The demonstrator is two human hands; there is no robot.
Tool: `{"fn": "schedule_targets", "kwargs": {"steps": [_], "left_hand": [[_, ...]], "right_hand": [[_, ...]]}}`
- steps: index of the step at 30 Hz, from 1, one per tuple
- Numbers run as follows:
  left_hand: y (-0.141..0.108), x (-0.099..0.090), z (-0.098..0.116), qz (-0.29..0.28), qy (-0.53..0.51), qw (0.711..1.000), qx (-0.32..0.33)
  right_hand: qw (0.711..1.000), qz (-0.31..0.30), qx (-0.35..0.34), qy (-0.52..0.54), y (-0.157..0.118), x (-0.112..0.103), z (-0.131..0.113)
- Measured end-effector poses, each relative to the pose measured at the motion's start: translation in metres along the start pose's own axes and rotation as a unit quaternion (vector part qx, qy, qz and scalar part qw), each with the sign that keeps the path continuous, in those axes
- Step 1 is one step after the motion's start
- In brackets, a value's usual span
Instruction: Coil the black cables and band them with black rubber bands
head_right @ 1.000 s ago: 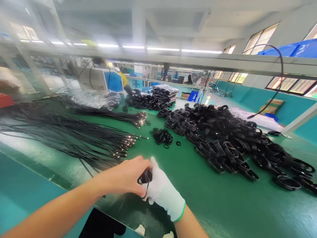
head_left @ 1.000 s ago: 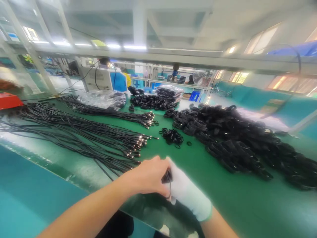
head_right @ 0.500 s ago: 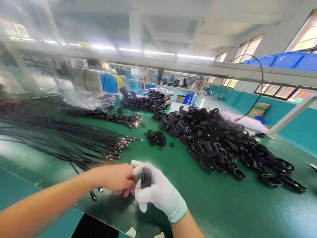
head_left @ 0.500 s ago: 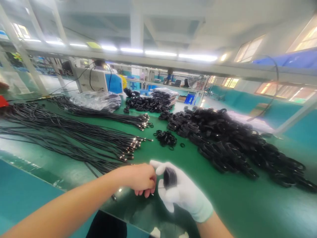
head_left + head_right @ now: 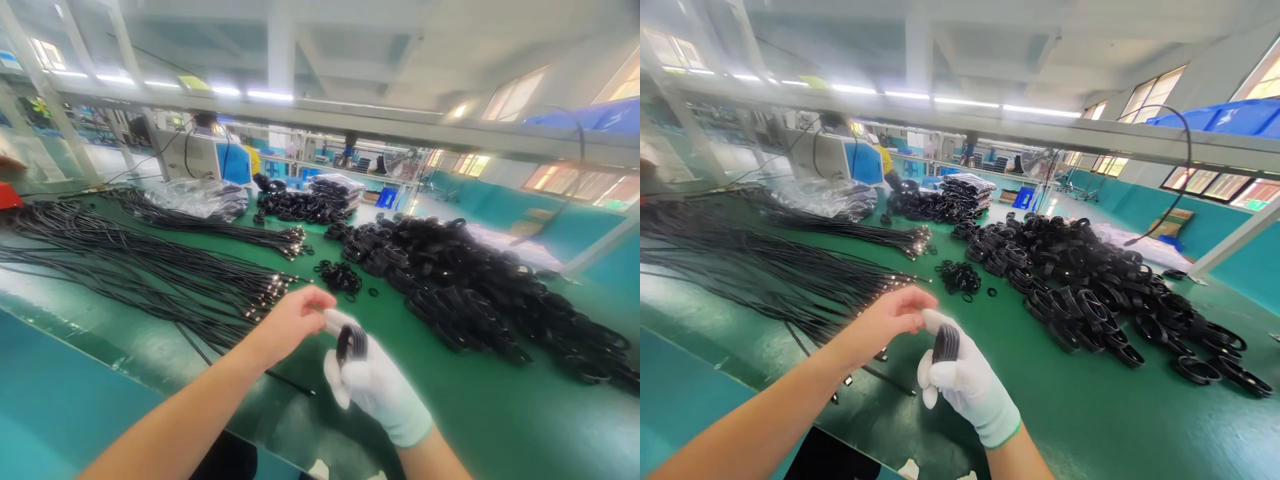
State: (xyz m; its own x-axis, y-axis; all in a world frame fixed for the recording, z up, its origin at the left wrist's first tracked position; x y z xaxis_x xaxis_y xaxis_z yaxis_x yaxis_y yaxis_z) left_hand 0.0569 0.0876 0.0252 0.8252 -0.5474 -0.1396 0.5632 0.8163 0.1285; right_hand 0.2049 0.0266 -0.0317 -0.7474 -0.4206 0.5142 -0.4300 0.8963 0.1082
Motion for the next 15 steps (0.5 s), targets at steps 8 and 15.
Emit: {"fn": "schedule_targets", "kwargs": {"steps": [8, 15], "left_hand": [[-0.003, 0.011, 0.001, -0.024, 0.300, 0.941, 0.154], [0.006, -0.013, -0.009, -0.029, 0.252, 0.965, 0.066]], "right_hand": [[0.994, -0.009, 0.099, 0.040, 0.003, -0.004, 0.008], [0.984, 0.035, 0.089, 0.149, 0.009, -0.005, 0.014]]}}
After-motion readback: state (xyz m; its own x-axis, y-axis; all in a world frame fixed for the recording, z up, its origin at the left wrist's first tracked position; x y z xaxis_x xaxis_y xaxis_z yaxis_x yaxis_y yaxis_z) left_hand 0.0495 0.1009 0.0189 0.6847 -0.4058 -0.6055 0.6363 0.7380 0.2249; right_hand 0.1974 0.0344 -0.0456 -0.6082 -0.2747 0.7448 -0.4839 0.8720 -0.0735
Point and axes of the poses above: each hand's wrist, its own y-axis towards the middle knuckle, its own x-axis out of the palm, z = x × y, the point moved 1 cm from there along y, towards the middle knuckle, and after that the axes turned 5 degrees about x, right-handed, at the moved point
